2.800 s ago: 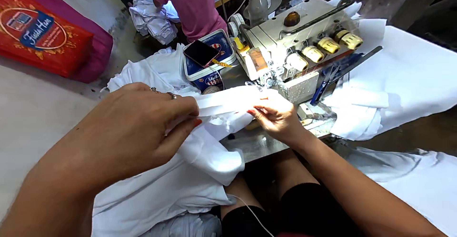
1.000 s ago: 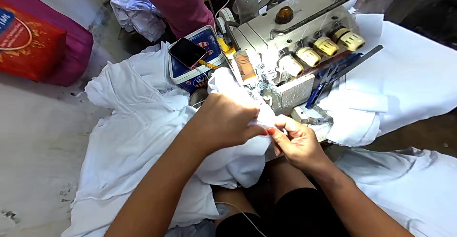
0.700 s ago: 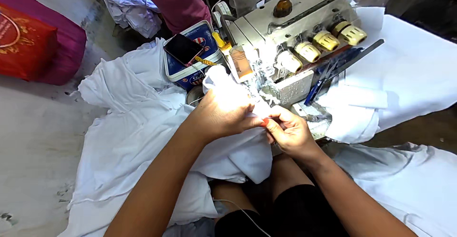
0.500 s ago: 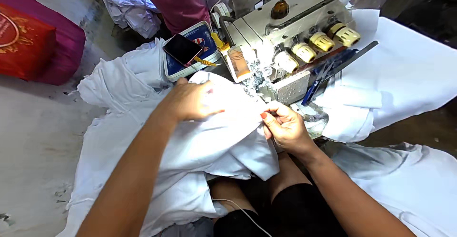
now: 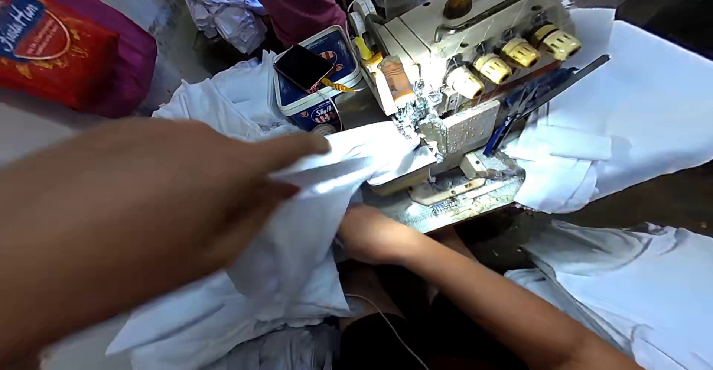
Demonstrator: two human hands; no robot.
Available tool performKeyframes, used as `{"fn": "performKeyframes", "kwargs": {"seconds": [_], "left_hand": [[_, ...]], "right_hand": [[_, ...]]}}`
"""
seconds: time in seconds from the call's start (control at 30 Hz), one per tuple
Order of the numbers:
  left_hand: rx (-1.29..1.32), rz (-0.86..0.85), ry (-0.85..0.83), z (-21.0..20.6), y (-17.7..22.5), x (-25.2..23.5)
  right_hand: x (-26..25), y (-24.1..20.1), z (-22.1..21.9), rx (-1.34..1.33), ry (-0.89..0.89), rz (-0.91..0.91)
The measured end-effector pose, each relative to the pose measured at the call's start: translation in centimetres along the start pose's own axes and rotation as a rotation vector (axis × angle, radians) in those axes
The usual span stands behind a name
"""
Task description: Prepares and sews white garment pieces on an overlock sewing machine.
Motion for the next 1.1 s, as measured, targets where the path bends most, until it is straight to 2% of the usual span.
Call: {"fn": "performKeyframes", "kwargs": {"seconds": [0.03,0.07,0.13,0.17,0.2,0.27,0.37,0.53,0.63,0.8,0.97,1.1], "left_hand": [[0.041,-0.057,0.089,0.4,-1.8,-0.3],[0.095,-0.138,0.202,0.4,-3.1,-0.4],[0.196,-0.266,0.323,-0.3,-4.1,-0.5],[0.202,-0.292,0.344,-0.8,-4.2,-0.5],[0.173,-0.299,0.374,-1.2,-4.0,-0.5],[0.024,-0.279,0.443,-1.8,-3.6,-0.6],[-0.115,-0.255,0.475,-2.2,-3.3,-0.5],[0.123,-0.249,0.471,-1.9,-3.5,0.5],[0.222,-0.256,0.430,-1.7,-3.1,0.3],[0.236,-0.286,0.442,-1.8,-3.5,0.0],[0.265,-0.258,0.473,-1.9,-4.6,-0.8],[0.373,-0.384,0.451,-0.3,-1.5,-0.9]], "right_hand": [[0.9,0.0,0.9,-0.015,-0.034,0.023],[2.4,0.2,2.0,-0.040,0.131,0.096],[5.3,1.2,4.4,-0.002,0.704,0.256],[6.1,1.8,5.5,0.037,0.884,0.288],[6.5,2.3,6.4,0.066,0.960,0.290],[6.2,2.8,7.4,0.111,0.915,0.273],[5.9,2.4,7.6,0.115,0.848,0.375],[7.2,2.3,8.0,0.005,1.079,0.433],[6.5,2.4,8.3,-0.009,1.148,0.400],[5.9,2.5,8.6,-0.037,1.126,0.443],[7.5,2.6,7.6,0.001,1.167,0.477],[7.2,2.9,8.9,-0.071,1.090,0.406]]}}
Point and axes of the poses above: each hand's wrist, its own x-axis away from the middle knuckle, its own z-axis out of the back of the hand, y = z × x, the point moved 6 cm from there along -x, towards the middle knuckle, and after that the axes turned 8 degrees about z, right-handed, at the moved point
